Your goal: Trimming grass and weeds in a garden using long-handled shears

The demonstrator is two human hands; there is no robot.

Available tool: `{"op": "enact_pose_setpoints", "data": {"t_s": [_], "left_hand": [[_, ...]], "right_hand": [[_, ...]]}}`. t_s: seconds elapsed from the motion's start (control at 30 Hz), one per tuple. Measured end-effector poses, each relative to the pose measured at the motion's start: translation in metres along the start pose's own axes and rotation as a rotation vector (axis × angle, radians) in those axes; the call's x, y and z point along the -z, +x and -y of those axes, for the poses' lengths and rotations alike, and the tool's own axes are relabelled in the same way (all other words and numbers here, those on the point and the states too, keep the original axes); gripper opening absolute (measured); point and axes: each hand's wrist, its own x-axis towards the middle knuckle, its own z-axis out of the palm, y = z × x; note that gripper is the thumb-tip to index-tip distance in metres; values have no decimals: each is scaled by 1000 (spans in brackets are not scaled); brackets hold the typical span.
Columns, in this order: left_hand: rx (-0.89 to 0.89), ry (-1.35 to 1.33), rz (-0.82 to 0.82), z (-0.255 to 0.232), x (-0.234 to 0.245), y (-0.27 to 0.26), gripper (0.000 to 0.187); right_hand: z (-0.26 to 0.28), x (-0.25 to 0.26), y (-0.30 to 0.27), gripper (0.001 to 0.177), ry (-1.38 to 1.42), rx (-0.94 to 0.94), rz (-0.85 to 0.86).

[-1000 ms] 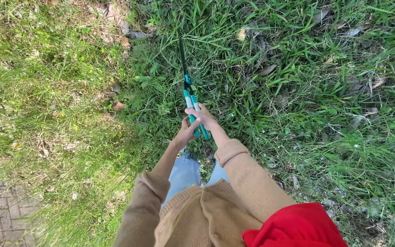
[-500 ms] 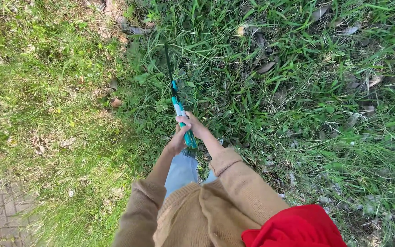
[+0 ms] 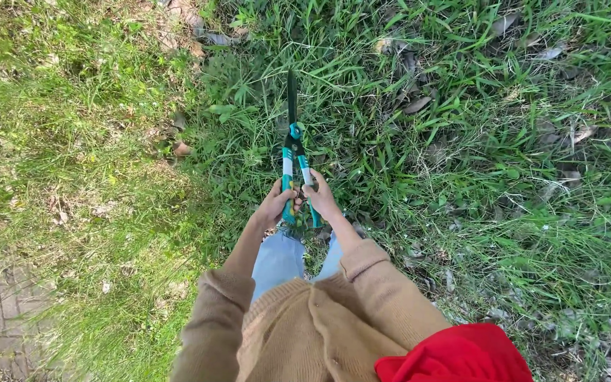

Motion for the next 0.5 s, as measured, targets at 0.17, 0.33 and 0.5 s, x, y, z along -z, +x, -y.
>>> {"op": "enact_pose_setpoints", "data": {"t_s": [0.17, 0.33, 0.5], "left_hand": [[73, -52, 56, 3, 8, 19, 53], [100, -33, 94, -9, 9, 42, 51], [183, -22, 129, -67, 14, 35, 59]], "right_hand": [[-11, 13, 7, 69, 19, 37, -79], [-10, 29, 25, 66, -17, 39, -124], [22, 62, 6, 62, -136, 38, -137]]}}
